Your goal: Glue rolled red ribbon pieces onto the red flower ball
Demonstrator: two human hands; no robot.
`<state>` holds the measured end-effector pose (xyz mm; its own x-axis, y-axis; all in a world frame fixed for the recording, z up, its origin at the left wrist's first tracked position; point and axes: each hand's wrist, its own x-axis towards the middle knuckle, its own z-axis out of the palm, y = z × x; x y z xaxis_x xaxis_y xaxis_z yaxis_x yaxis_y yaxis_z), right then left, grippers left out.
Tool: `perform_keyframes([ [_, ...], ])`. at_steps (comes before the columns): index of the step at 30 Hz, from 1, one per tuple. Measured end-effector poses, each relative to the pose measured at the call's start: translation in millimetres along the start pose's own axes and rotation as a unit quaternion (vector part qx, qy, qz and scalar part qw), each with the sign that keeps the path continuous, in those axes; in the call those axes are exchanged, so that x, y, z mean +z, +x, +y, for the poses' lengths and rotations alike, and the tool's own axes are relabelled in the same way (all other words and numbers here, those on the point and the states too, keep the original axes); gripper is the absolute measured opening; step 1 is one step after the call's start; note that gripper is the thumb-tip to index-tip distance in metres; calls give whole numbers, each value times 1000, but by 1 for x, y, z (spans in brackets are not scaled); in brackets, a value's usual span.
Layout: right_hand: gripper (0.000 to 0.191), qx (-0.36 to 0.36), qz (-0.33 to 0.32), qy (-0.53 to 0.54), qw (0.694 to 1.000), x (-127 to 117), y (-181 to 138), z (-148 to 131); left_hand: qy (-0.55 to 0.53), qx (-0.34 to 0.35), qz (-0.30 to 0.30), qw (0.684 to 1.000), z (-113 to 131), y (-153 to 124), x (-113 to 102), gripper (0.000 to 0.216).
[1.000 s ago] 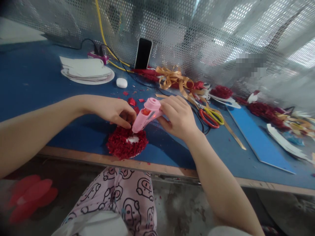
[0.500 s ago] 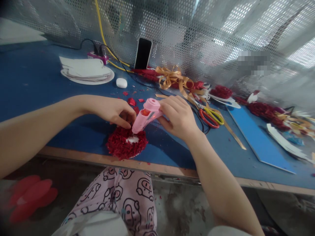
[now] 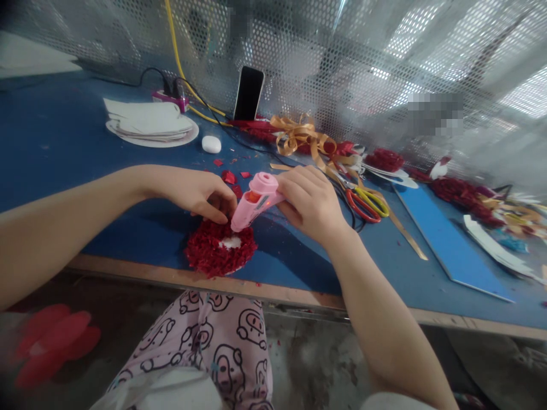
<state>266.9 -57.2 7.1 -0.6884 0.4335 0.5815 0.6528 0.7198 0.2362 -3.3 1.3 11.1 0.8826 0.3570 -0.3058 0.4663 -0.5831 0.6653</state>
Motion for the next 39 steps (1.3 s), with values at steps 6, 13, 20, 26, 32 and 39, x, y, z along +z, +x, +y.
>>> perform_keyframes([
  [6,19,6,-11,-10,1000,-2,-1,2,11,0,-6,1000,-1,-1,-1,41],
  [13,20,-5,8,1,1000,-2,-2,3,16,-15,-2,1000,0,-1,-1,43],
  [20,33,51,25,2,998,0,-6,6,5,-17,7,1000,0,0,0,41],
  [26,35,96,10,-16,995,0,-7,8,9,-22,23,999,2,-1,1,40],
  [32,34,59,11,26,998,5,-7,10,15,-5,41,999,2,-1,1,35],
  [39,34,-13,-1,43,999,4,-1,-1,-2,12,39,999,3,0,2,31],
])
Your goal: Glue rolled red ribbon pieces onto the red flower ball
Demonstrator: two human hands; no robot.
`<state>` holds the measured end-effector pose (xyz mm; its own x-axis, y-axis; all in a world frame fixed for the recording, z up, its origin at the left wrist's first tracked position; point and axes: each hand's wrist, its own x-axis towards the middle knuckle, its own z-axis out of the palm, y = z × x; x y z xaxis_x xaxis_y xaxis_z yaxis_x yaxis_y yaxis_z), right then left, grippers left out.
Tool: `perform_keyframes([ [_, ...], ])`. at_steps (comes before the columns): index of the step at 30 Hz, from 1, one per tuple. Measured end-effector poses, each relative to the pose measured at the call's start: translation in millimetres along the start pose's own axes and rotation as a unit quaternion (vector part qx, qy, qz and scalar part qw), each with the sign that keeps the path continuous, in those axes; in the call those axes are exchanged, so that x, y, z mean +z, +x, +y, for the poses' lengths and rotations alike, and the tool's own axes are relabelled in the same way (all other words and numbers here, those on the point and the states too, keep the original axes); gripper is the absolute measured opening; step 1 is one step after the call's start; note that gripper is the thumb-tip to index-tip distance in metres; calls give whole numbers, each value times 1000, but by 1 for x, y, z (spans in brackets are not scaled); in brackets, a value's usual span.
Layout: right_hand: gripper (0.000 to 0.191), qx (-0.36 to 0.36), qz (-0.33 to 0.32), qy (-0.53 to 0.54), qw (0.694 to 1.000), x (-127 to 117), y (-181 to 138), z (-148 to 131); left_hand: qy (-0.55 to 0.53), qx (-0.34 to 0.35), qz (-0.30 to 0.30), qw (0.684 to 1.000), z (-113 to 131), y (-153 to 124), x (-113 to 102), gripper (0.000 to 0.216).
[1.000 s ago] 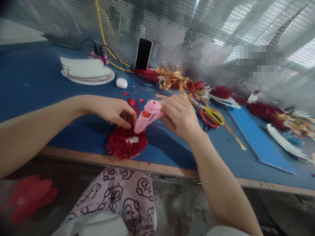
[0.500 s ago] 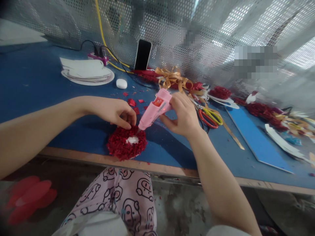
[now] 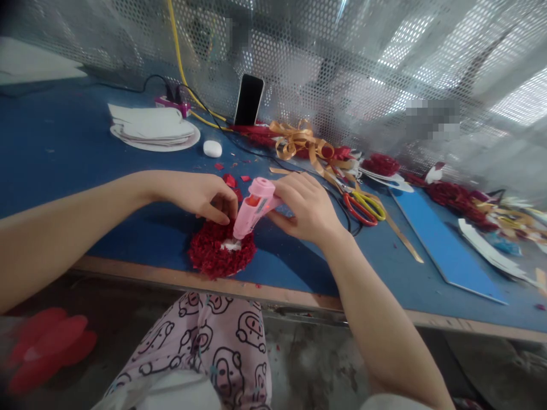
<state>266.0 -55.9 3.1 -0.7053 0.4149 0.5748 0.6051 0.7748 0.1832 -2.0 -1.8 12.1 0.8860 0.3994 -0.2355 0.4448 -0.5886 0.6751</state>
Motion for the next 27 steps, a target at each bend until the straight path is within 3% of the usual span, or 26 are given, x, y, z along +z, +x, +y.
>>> perform_keyframes([
  [6,28,-7,23,20,1000,4,3,-4,-10,14,3,1000,-3,0,0,30],
  [9,23,97,94,-11,991,4,3,-1,-4,4,25,1000,-2,0,-1,30],
  [12,23,235,184,-37,954,5,1,10,7,7,60,998,0,-1,-2,27],
  [15,26,314,224,-45,921,8,-4,27,10,22,88,996,2,-2,-3,27],
  [18,30,405,175,-52,896,11,-13,45,8,33,106,994,1,-1,-2,29],
  [21,30,488,53,-48,870,11,-19,57,13,29,123,992,0,3,1,30],
  [24,26,494,-37,-26,868,9,-23,61,-18,22,156,987,-2,7,3,36],
  [27,23,453,-51,-2,890,9,-23,59,12,-20,246,969,-8,11,2,34],
])
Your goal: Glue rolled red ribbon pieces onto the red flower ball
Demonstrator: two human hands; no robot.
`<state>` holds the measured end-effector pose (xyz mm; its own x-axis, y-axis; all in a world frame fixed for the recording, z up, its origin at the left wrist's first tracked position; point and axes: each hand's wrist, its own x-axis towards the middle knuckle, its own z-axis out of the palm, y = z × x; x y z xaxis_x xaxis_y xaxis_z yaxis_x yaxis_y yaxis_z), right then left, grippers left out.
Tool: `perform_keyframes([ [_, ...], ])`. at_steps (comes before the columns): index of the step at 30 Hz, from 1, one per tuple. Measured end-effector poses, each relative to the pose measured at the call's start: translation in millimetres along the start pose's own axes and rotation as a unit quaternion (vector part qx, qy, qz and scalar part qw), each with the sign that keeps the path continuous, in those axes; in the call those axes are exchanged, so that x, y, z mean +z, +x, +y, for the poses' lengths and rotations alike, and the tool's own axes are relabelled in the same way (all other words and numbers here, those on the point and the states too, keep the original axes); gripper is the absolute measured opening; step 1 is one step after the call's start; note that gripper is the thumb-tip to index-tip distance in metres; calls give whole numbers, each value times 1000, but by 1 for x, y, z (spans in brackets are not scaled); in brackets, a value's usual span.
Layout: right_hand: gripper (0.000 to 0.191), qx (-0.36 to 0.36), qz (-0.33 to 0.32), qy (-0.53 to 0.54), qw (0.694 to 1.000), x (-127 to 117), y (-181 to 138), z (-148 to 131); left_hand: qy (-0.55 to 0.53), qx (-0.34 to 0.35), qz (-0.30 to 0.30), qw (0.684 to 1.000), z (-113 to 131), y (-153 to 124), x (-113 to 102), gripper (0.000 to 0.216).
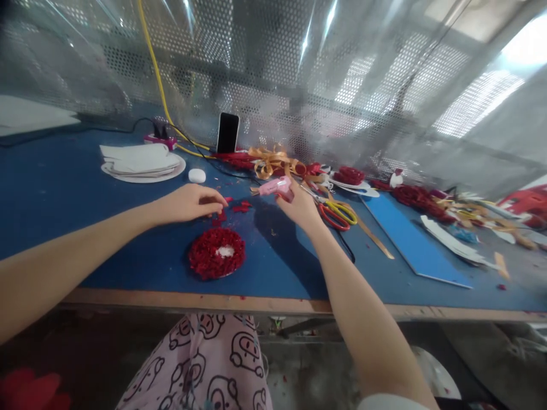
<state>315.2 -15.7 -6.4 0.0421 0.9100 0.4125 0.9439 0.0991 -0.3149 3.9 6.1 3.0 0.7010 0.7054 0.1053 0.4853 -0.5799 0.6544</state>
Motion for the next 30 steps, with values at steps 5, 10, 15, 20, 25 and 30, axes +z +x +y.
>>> perform_keyframes([
  [5,37,-26,14,-16,999,5,-3,-5,95,-28,111,989,-19,5,-2,38],
  [10,42,-17,21,-85,996,10,-6,-13,208,23,112,972,-27,8,0,44],
  [15,42,-24,32,-92,995,12,-7,-21,245,88,94,961,-25,13,8,42],
  [20,34,-24,40,-98,994,18,-7,-24,256,90,81,959,-35,20,22,46],
  [25,37,-4,42,-96,994,17,-8,-25,252,85,65,962,-45,23,29,49],
  [30,46,3,49,-101,994,14,-6,-23,239,110,89,961,-40,21,27,44],
])
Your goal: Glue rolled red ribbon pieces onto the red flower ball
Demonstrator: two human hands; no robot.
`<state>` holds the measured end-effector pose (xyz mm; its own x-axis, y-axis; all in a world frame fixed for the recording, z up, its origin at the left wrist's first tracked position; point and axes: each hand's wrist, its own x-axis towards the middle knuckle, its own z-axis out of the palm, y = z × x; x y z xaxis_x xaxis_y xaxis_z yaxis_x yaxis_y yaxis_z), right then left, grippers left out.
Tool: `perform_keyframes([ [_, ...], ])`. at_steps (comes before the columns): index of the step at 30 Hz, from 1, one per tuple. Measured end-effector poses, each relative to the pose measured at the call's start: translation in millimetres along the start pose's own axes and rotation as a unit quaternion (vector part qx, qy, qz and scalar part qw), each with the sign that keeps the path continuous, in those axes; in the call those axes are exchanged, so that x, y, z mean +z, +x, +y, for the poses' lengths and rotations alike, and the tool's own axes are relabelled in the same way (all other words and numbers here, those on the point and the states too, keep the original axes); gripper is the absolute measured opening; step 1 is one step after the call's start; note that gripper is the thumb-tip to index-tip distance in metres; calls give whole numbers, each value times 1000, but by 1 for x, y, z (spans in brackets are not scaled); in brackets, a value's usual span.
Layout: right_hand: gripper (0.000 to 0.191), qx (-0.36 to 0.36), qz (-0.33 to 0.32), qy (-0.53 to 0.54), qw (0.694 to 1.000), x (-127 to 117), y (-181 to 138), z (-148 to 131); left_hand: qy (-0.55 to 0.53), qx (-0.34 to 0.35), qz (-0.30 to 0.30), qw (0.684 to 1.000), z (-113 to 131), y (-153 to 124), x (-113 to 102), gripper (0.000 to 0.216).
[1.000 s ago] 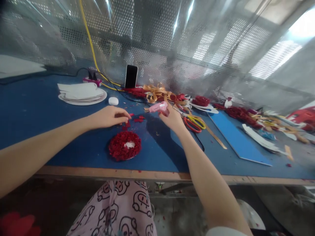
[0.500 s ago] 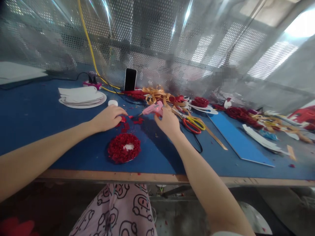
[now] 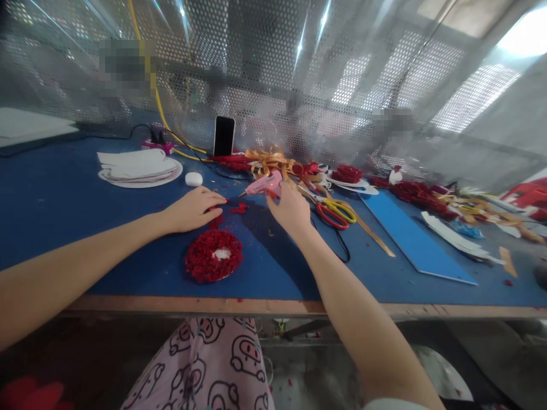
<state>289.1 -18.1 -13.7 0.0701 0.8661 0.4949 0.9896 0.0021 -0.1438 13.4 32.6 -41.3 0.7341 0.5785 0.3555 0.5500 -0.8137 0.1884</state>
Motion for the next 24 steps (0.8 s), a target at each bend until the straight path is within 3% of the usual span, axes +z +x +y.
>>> perform_keyframes([
  [3,48,-5,30,7,999,-4,3,6,-53,56,30,997,9,-1,-8,38],
  [6,44,-41,51,26,998,-14,6,15,-133,120,-2,984,19,-4,-14,34],
  [11,29,-130,-11,26,991,-32,5,22,-155,149,-29,976,23,-6,-13,27],
  [16,16,-190,-84,13,978,-33,1,16,-150,169,-33,974,25,-7,-17,29],
  [24,15,-217,-93,8,972,-22,0,14,-154,192,-68,967,27,-8,-18,34],
])
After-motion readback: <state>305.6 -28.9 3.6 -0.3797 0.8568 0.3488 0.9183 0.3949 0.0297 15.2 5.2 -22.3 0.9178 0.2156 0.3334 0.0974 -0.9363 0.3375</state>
